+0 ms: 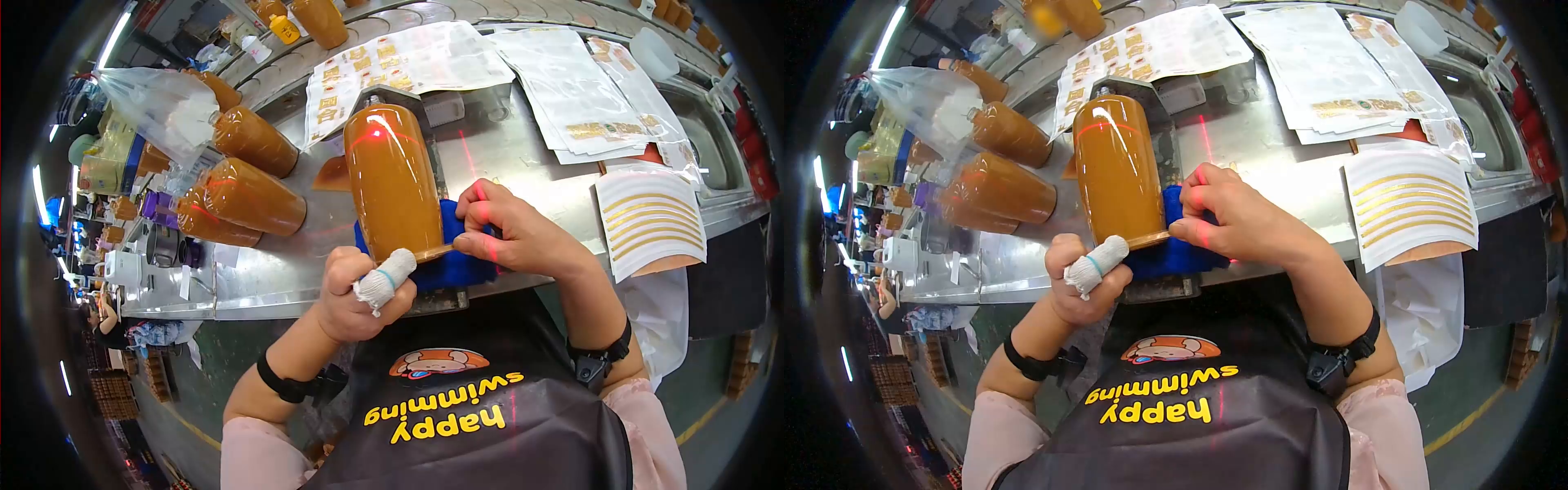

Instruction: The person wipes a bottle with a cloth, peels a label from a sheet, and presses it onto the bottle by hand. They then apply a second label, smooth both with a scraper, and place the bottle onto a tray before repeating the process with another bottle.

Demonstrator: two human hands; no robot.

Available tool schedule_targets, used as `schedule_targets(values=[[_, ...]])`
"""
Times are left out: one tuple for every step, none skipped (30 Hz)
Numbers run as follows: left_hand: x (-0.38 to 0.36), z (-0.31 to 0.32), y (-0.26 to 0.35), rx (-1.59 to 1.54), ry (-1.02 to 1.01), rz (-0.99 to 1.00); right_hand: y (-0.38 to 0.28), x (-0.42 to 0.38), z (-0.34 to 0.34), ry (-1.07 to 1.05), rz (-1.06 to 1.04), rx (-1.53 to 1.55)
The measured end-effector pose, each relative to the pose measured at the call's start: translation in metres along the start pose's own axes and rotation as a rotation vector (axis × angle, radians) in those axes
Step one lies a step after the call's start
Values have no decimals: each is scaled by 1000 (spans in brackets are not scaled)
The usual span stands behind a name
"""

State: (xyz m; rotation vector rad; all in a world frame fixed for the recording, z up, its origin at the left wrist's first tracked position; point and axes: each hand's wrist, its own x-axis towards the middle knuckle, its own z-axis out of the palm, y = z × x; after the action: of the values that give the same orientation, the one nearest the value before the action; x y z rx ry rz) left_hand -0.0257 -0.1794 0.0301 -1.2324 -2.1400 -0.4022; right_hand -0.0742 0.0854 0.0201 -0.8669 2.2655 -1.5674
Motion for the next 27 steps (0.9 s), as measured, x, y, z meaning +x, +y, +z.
schedule_targets(values=[[1,-1,-1,-34,4,-14,0,-1,0,-2,5,0],[7,-3,-2,-33,-25,-4,1,-2,0,-2,12,1],[8,-3,-3,-40,-46,13,0,-2,0,1,13,7],[9,-2,-3,-45,-66,30,0,-2,0,3,14,11],[10,-1,-3,-50,-85,46,0,-3,1,4,14,15],[17,-1,-4,-43,-86,82,0,-3,1,10,16,18],[27,-2,-3,-34,-87,116,0,-3,2,15,18,20],[33,-2,-2,-24,-87,150,0,-3,2,18,19,21],[34,-1,-2,-10,-135,165,1,-2,2,17,18,13],[35,-1,-1,3,-183,181,2,-2,3,16,18,6],[36,-1,0,17,-230,195,3,-2,3,14,17,-2],[33,3,1,34,-284,186,4,-2,3,11,17,-11],[35,5,4,68,-291,172,4,-2,3,7,16,-21],[38,6,6,100,-298,160,5,-2,3,5,16,-30],[42,7,8,131,-304,153,4,-2,3,10,20,-27],[44,2,8,187,-284,92,4,-4,2,19,24,-24],[41,2,8,152,-204,-30,4,-6,3,27,31,-19],[36,4,8,117,-125,-154,1,-7,4,40,0,-30],[28,5,7,86,-45,-278,-4,-8,5,52,-33,-41],[11,5,7,57,-36,-322,-7,-7,6,61,-67,-52],[2,8,10,-43,-9,-416,-8,-7,9,71,-89,-74],[-4,11,14,-140,24,-511,-8,-5,11,77,-113,-99],[-6,12,15,-239,62,-605,-9,-3,12,82,-138,-127],[-6,7,14,-290,40,-603,-8,-1,16,87,-172,-127],[-2,7,12,-357,88,-627,-8,0,18,100,-179,-130],[2,10,11,-429,133,-652,-9,0,20,113,-182,-130],[6,12,11,-503,177,-676,-9,0,22,126,-182,-129]])
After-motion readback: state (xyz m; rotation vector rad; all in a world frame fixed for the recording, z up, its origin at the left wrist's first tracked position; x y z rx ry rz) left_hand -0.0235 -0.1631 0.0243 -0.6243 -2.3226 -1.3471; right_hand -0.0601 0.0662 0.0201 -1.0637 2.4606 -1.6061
